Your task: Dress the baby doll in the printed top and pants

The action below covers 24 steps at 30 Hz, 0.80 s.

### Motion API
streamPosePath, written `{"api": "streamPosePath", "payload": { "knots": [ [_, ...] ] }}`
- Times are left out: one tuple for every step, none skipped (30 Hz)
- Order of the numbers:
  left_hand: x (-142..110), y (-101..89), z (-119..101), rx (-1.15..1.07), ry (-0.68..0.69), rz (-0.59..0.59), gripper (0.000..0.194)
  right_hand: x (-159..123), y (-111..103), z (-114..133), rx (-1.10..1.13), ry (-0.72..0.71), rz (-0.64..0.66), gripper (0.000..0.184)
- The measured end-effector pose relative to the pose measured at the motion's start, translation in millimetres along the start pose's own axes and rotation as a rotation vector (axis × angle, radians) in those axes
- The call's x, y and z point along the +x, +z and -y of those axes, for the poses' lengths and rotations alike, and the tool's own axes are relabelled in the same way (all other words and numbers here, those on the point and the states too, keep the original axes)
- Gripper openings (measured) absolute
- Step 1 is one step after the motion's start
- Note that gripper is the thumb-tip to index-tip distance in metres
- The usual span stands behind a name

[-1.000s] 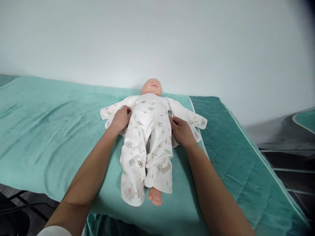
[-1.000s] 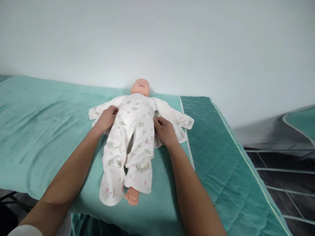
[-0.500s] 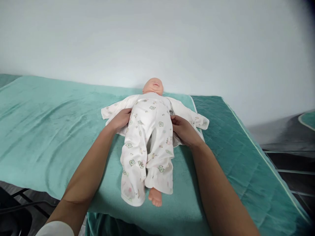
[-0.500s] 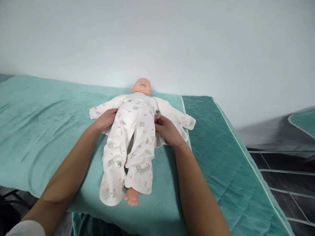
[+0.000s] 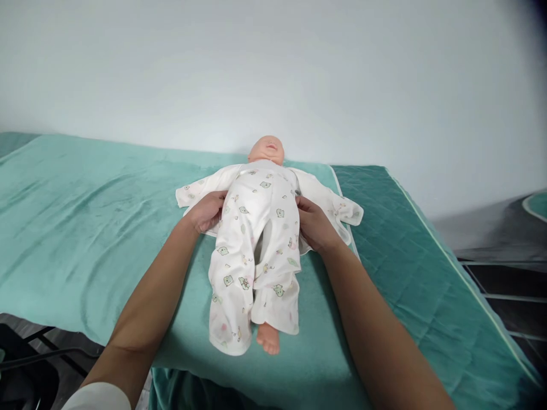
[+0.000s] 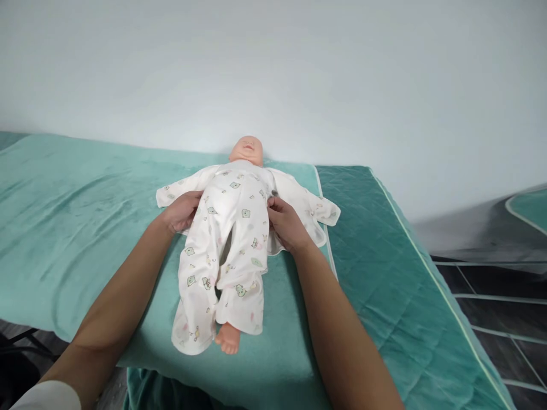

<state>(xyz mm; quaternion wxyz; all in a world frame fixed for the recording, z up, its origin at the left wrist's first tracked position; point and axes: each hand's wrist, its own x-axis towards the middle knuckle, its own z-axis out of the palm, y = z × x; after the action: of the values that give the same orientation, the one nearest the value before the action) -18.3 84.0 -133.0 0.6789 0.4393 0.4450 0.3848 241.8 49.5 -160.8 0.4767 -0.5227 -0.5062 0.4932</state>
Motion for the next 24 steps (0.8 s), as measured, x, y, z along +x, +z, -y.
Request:
{"api": "streamPosePath", "payload": {
  "knots": [
    [0, -0.4, 1, 0.022, 0.002, 0.016, 0.033, 1, 0, -2, 0.025, 0.007, -0.003, 0.043],
    [0, -0.5, 2, 0.053, 0.009, 0.028, 0.037, 1, 0, -3, 0.041, 0.007, -0.011, 0.041],
    [0, -0.4, 3, 0.087, 0.02, 0.039, 0.04, 2, -1, -5, 0.039, -0.007, -0.028, 0.039],
    [-1, -0.2, 3, 0.12, 0.035, 0.051, 0.042, 4, -2, -7, 0.009, -0.03, -0.053, 0.036],
    [-2, 0.2, 3, 0.149, 0.051, 0.069, 0.043, 5, -3, -8, -0.04, -0.051, -0.082, 0.034],
    [-3, 0.6, 3, 0.172, 0.068, 0.089, 0.044, 6, -4, -9, -0.101, -0.061, -0.115, 0.031],
    [-3, 0.9, 3, 0.191, 0.083, 0.109, 0.044, 7, -5, -9, -0.165, -0.059, -0.149, 0.03],
    [-4, 1.1, 3, 0.209, 0.094, 0.126, 0.044, 8, -5, -8, -0.227, -0.049, -0.182, 0.029],
    [-4, 1.3, 3, 0.224, 0.102, 0.136, 0.043, 8, -5, -7, -0.276, -0.035, -0.206, 0.029],
    [-4, 1.5, 3, 0.235, 0.106, 0.139, 0.043, 9, -5, -5, -0.308, -0.019, -0.223, 0.03],
    [-4, 1.7, 3, 0.241, 0.107, 0.139, 0.042, 9, -5, -2, -0.321, -0.008, -0.224, 0.032],
    [-4, 2.1, 3, 0.24, 0.106, 0.137, 0.041, 8, -4, 0, -0.321, -0.009, -0.208, 0.034],
    [-4, 2.8, 3, 0.232, 0.102, 0.135, 0.041, 8, -4, 3, -0.316, -0.026, -0.177, 0.035],
    [-4, 3.6, 3, 0.219, 0.093, 0.13, 0.042, 7, -4, 5, -0.307, -0.056, -0.137, 0.035],
    [-5, 4.5, 3, 0.201, 0.08, 0.121, 0.042, 6, -5, 7, -0.298, -0.095, -0.097, 0.034],
    [-5, 5.4, 3, 0.178, 0.066, 0.111, 0.044, 5, -5, 8, -0.288, -0.136, -0.059, 0.033],
    [-5, 6.2, 4, 0.152, 0.052, 0.098, 0.045, 4, -5, 9, -0.277, -0.169, -0.029, 0.032],
    [-5, 6.7, 4, 0.125, 0.04, 0.086, 0.045, 3, -6, 9, -0.268, -0.189, -0.01, 0.032],
    [-4, 6.9, 5, 0.101, 0.032, 0.077, 0.046, 2, -6, 9, -0.256, -0.197, 0.001, 0.032],
    [-4, 6.9, 6, 0.082, 0.029, 0.07, 0.046, 1, -6, 10, -0.241, -0.199, 0.003, 0.033],
    [-3, 6.8, 8, 0.067, 0.032, 0.066, 0.046, 0, -5, 10, -0.225, -0.198, 0.002, 0.035],
    [-2, 6.7, 9, 0.054, 0.039, 0.063, 0.046, -1, -5, 10, -0.21, -0.2, -0.003, 0.036],
    [-1, 6.7, 10, 0.042, 0.051, 0.058, 0.046, -1, -4, 10, -0.196, -0.204, -0.011, 0.037],
    [-1, 6.9, 11, 0.03, 0.064, 0.055, 0.047, -2, -3, 11, -0.182, -0.209, -0.019, 0.037]
  ]
}}
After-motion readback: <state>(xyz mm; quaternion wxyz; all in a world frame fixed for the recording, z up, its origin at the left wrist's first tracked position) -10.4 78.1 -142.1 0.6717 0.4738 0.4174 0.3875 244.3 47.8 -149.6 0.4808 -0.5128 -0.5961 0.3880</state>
